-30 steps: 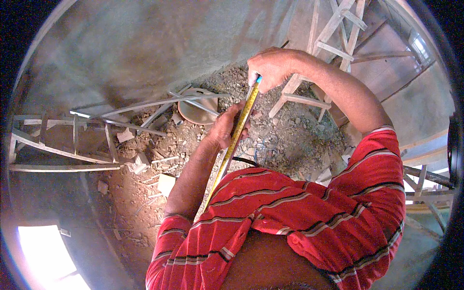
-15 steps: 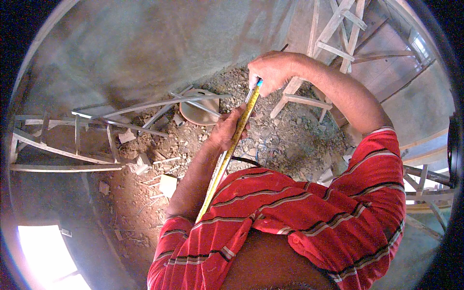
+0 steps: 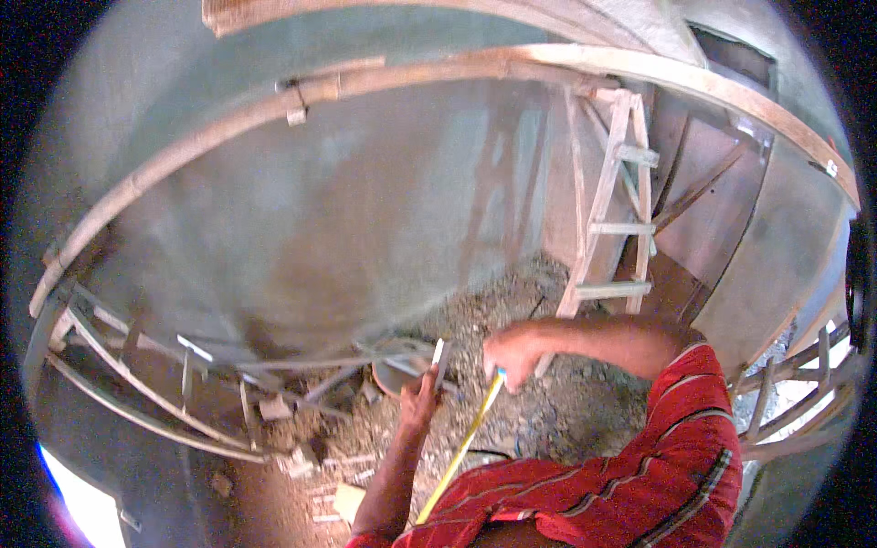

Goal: The person measures a metal stud with a tape measure, then marks and cuts a section from another metal stud using tin snips by hand.

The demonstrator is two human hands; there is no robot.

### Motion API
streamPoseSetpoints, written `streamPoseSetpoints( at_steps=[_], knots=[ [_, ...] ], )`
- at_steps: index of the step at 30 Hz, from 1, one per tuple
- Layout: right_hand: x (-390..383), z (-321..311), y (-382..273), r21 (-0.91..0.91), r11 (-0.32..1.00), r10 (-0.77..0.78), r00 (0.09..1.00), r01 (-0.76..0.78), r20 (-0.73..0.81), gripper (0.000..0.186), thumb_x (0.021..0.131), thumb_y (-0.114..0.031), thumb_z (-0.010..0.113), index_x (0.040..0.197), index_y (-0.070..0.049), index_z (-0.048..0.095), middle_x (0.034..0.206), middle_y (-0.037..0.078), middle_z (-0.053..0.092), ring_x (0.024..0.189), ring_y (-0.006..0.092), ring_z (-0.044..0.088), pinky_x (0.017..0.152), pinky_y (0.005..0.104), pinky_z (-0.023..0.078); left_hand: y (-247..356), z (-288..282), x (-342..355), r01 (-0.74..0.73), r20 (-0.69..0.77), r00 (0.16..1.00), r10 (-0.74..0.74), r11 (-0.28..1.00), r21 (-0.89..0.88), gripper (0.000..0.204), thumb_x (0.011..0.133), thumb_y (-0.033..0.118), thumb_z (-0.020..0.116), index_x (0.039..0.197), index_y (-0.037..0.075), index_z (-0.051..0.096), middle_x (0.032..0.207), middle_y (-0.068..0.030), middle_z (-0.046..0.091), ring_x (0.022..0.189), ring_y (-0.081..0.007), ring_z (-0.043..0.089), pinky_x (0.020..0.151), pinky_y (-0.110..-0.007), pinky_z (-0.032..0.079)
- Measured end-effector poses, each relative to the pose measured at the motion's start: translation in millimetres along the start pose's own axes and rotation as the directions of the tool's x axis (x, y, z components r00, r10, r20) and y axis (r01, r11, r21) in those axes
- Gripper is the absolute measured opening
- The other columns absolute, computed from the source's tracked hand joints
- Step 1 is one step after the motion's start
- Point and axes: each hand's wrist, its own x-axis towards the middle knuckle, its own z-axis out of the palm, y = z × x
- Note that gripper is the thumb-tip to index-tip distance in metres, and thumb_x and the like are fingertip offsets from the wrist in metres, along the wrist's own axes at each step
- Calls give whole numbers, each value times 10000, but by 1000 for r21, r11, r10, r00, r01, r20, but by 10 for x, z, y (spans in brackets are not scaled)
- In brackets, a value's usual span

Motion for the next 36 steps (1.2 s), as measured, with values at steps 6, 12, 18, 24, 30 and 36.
streamPoseSetpoints(
  at_steps=[6,12,18,24,30,36],
  knots=[
    [310,740,331,-130,985,123,990,-113,72,292,630,-279,745,797,-42,706,736,165,681,685,319,654,609,480,505,-190,-447,167,-8,-36,999,7,1000,-19,510,903,501,671,885,-7,698,753,-20,618,645,-136,565,554,-293,457],
    [659,2167,1334,107,943,285,929,-316,236,242,663,-257,730,751,-34,698,613,109,624,555,226,591,516,438,463,-248,-612,-57,39,-22,999,-39,999,-2,517,905,499,678,940,-16,716,750,-31,629,640,-125,553,546,-296,454],
    [112,3847,1654,255,691,546,719,-677,430,255,690,-250,720,811,-29,691,677,106,633,611,223,597,567,429,466,-623,-831,10,0,-51,999,3,998,55,491,944,479,630,850,1,692,689,-20,605,611,-116,539,553,-293,428],
    [-147,4547,1282,468,444,641,636,-764,429,271,716,-244,710,872,-23,684,741,103,642,667,220,604,617,420,469,-1022,-1294,3,-20,-110,994,8,994,-111,391,999,402,547,1074,25,625,761,-40,614,654,-136,558,562,-320,465],
    [-368,4828,957,632,254,694,593,-732,408,291,743,-237,700,933,-17,678,805,100,650,723,216,611,668,411,472,-561,-664,90,13,-5,1000,-14,998,-61,441,998,416,515,812,37,640,688,-23,574,596,-136,500,546,-324,425],
    [-550,4926,810,730,130,736,558,-671,382,313,770,-230,690,993,-12,671,868,96,659,780,213,618,719,402,475,-498,-81,364,56,144,988,-54,998,-9,444,995,422,519,812,37,640,687,-21,572,596,-134,499,546,-323,423]
  ],
)
